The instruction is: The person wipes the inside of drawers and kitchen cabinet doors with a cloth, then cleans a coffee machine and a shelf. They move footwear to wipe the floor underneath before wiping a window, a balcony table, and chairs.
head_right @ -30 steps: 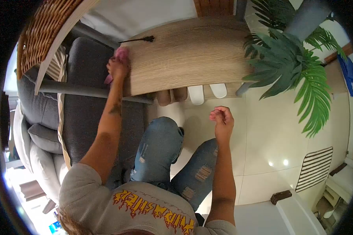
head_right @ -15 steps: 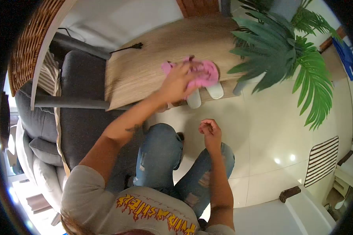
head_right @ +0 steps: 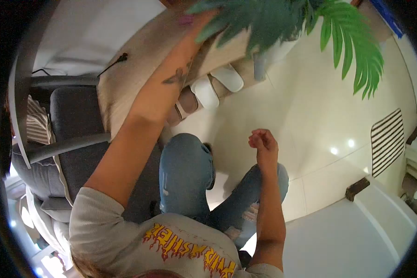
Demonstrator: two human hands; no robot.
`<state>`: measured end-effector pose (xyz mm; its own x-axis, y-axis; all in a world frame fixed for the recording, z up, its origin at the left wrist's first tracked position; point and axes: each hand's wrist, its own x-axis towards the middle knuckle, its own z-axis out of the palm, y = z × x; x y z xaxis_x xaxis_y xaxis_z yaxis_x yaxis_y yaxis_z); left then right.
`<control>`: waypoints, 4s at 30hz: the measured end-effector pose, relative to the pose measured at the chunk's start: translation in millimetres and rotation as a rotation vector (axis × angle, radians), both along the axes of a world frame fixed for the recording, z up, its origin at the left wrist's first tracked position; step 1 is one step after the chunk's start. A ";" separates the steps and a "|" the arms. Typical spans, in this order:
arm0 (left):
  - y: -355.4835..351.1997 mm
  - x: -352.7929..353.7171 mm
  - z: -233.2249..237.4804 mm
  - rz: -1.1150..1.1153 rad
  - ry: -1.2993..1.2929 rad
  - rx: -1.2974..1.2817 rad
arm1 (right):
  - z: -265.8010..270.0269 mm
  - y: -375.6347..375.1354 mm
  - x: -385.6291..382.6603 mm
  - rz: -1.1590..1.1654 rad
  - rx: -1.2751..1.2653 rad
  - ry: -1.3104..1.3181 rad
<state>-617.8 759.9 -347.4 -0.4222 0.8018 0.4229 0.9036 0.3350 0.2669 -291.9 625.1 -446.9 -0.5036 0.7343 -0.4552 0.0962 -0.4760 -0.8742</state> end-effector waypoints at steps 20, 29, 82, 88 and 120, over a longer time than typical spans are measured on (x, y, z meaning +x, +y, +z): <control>-329.4 40.0 -178.3 -0.055 -0.857 -0.759 | -163.3 42.2 -147.8 0.564 0.800 -0.362; -410.8 39.5 -181.4 0.253 -1.277 -0.600 | -183.4 39.6 -269.0 0.705 1.020 -0.621; -264.8 104.7 -346.0 -0.540 -1.045 -0.494 | -107.4 93.5 91.8 0.486 0.245 -0.411; -329.7 43.6 -279.1 -0.158 -1.577 -0.872 | -148.6 76.8 -87.8 0.590 0.604 -0.222; -542.0 87.3 -206.1 0.714 -1.591 -0.229 | -139.2 -96.2 -350.0 0.690 0.912 -0.087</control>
<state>-530.5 217.9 -553.5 -0.5395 0.2716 -0.7970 -0.4913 0.6672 0.5599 -641.9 528.9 -586.1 -0.9200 0.3885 0.0513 0.1677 0.5086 -0.8445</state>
